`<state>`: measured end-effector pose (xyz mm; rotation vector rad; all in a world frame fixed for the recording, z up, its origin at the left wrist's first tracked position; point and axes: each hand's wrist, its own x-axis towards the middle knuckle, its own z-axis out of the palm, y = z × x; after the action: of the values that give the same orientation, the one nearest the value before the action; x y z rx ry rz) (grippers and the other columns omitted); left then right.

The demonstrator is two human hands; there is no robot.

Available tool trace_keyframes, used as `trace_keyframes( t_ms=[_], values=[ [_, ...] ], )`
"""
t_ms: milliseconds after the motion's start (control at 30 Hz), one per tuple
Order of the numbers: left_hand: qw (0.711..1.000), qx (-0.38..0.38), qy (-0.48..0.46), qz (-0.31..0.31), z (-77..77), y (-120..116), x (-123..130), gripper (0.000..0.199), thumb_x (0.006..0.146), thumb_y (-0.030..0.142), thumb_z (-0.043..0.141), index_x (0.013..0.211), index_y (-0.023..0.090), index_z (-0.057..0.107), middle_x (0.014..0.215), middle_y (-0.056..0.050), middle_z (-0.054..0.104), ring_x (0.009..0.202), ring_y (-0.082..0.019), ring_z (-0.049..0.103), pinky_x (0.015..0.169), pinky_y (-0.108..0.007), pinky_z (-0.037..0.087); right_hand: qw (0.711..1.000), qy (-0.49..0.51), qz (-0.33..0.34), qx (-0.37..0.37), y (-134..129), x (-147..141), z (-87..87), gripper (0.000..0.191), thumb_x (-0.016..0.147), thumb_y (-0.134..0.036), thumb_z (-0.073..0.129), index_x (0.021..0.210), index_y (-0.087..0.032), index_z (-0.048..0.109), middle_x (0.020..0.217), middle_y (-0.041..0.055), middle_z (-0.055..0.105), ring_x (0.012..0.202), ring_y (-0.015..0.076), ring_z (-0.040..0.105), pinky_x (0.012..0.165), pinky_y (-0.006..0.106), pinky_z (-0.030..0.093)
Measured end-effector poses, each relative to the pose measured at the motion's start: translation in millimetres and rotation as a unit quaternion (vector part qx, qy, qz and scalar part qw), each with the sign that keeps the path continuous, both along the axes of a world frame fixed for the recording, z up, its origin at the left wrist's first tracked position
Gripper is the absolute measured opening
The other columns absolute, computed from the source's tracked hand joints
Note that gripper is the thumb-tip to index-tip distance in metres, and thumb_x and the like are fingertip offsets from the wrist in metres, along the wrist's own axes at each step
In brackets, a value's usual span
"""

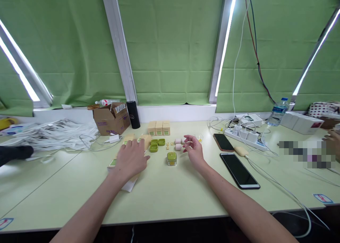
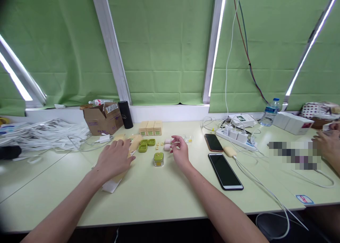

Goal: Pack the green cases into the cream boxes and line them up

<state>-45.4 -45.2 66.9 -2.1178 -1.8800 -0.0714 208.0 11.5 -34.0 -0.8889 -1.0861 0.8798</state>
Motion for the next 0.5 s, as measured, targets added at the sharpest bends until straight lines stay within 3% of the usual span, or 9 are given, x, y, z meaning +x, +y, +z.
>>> trace_keyframes(
  t_ms=[133,300,500],
  values=[
    [0.998,-0.013,0.04,0.046,-2.0,-11,-20,0.064,0.094,0.051,0.054,0.14,0.007,0.054,0.121,-0.026,0.069,0.117,-0.044,0.063,0.093,-0.05,0.048,1.0,-0.004,0.001,0.001,-1,-1,0.5,0.039,0.071,-0.029,0.068,0.11,-0.023,0.068,0.099,0.0031,0.059,0.08,0.018,0.06,0.06,0.032,0.058],
    [0.996,-0.05,0.049,0.06,-13.9,-18,-19,0.075,0.091,0.056,0.057,0.147,0.006,0.051,0.126,-0.028,0.068,0.117,-0.044,0.065,0.097,-0.05,0.046,1.0,-0.013,0.0,-0.001,-2,-1,1.0,0.039,0.07,-0.029,0.069,0.109,-0.023,0.069,0.098,0.003,0.058,0.079,0.0176,0.059,0.06,0.032,0.059],
    [0.996,-0.057,0.043,0.056,-20.2,-25,-13,0.067,0.091,0.039,0.061,0.147,0.004,0.05,0.12,-0.026,0.069,0.112,-0.042,0.068,0.093,-0.048,0.048,1.0,-0.019,0.003,0.009,-2,-1,-0.7,0.036,0.074,-0.029,0.068,0.11,-0.025,0.068,0.1,0.0034,0.059,0.081,0.0184,0.06,0.061,0.032,0.059]
  ],
)
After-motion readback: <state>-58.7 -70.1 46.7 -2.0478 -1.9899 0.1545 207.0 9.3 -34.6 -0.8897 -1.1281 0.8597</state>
